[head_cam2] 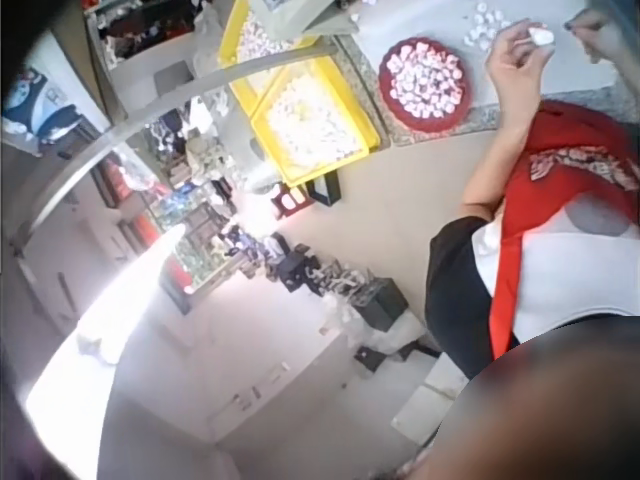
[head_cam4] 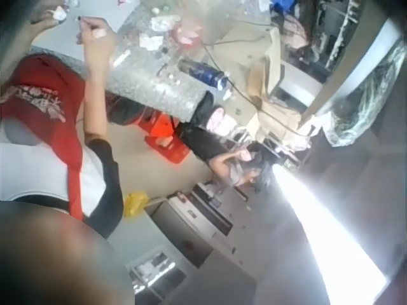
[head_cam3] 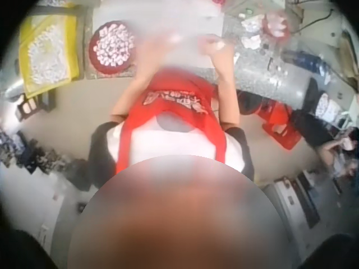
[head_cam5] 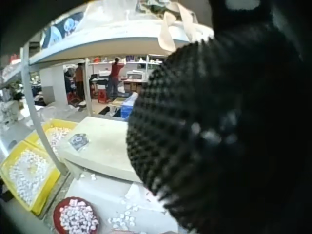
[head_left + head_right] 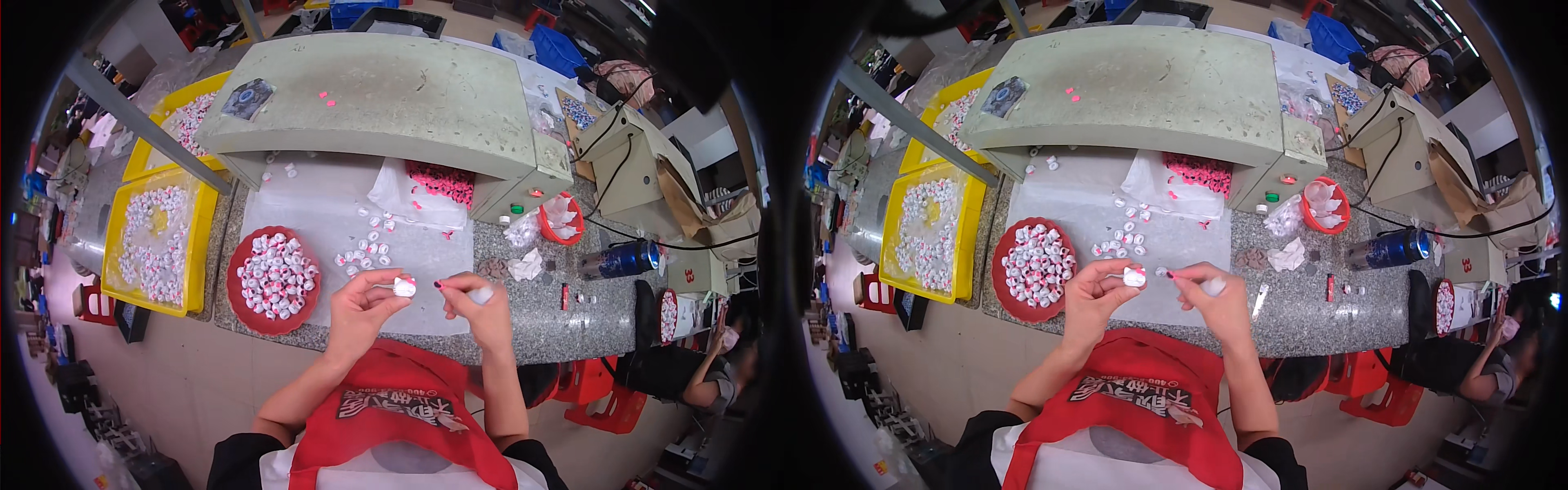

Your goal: Applying small pink floral decals to white ceramic heart-shaped pieces at a studio workbench.

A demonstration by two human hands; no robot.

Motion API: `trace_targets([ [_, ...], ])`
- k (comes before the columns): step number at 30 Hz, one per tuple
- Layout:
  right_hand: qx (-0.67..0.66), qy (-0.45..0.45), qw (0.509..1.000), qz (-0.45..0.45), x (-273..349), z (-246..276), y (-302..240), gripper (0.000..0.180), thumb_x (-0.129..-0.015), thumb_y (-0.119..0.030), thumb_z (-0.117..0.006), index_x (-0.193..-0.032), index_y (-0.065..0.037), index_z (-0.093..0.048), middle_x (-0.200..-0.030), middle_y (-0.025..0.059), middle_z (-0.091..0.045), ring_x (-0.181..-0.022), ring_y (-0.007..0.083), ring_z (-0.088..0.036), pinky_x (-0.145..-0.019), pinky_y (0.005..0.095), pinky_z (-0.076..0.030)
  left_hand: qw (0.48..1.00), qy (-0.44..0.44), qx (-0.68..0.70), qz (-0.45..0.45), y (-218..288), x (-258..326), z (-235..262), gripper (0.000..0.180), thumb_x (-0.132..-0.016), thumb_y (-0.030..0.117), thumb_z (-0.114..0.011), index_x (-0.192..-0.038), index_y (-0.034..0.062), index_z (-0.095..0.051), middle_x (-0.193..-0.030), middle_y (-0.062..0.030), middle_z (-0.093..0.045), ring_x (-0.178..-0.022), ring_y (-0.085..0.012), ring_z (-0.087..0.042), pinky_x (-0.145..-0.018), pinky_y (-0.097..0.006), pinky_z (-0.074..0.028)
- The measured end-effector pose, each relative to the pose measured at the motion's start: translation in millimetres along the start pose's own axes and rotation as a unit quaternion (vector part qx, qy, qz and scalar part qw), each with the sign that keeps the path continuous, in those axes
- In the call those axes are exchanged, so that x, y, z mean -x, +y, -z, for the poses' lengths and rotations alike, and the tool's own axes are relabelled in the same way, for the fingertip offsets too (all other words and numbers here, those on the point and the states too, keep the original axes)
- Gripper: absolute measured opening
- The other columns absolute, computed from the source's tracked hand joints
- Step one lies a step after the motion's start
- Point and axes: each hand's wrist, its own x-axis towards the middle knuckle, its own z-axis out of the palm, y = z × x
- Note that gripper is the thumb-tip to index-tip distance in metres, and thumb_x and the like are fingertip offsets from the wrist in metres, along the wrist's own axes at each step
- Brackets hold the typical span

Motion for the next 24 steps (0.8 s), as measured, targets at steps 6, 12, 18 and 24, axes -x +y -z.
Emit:
trace_targets([
  [6,0.109,-0.059,0.976,0.176,39.9,-22.3,-34.7,0.012,-0.070,0.003,-0.065,-0.081,0.001,-0.061,-0.068,0.0047,-0.059,-0.058,0.0074,-0.054,-0.050,0.0185,-0.042,0.996,-0.044,-0.031,-0.069,11.3,11.5,-9.2,0.026,-0.073,-0.013,-0.055,-0.098,-0.0061,-0.054,-0.100,-0.0156,-0.058,-0.088,-0.0181,-0.059,-0.077,-0.026,-0.050],
  [12,0.103,-0.005,0.984,0.148,45.7,-24.3,-36.3,0.010,-0.070,0.000,-0.067,-0.077,0.001,-0.059,-0.068,0.0027,-0.060,-0.058,0.0053,-0.053,-0.051,0.0167,-0.040,0.977,-0.093,-0.118,-0.153,18.0,15.4,-6.2,0.021,-0.072,-0.015,-0.054,-0.092,-0.0077,-0.056,-0.102,-0.0167,-0.055,-0.092,-0.0211,-0.058,-0.080,-0.029,-0.050],
  [18,0.056,-0.005,0.985,0.164,49.5,-22.5,-31.9,0.011,-0.070,0.002,-0.065,-0.079,0.001,-0.058,-0.068,0.0044,-0.060,-0.057,0.0060,-0.054,-0.049,0.0176,-0.043,0.992,-0.084,-0.018,-0.095,15.0,16.0,-9.4,0.022,-0.072,-0.017,-0.053,-0.091,-0.0078,-0.056,-0.103,-0.0177,-0.054,-0.092,-0.0219,-0.057,-0.081,-0.029,-0.050],
  [24,-0.011,0.010,0.993,0.117,51.9,-26.0,-28.1,0.012,-0.071,0.004,-0.063,-0.080,0.001,-0.057,-0.069,0.0067,-0.060,-0.055,0.0073,-0.054,-0.048,0.0188,-0.044,0.991,-0.098,-0.002,-0.094,14.1,15.6,-10.7,0.026,-0.071,-0.017,-0.055,-0.095,-0.0081,-0.055,-0.105,-0.0185,-0.053,-0.094,-0.0222,-0.057,-0.081,-0.029,-0.050],
])
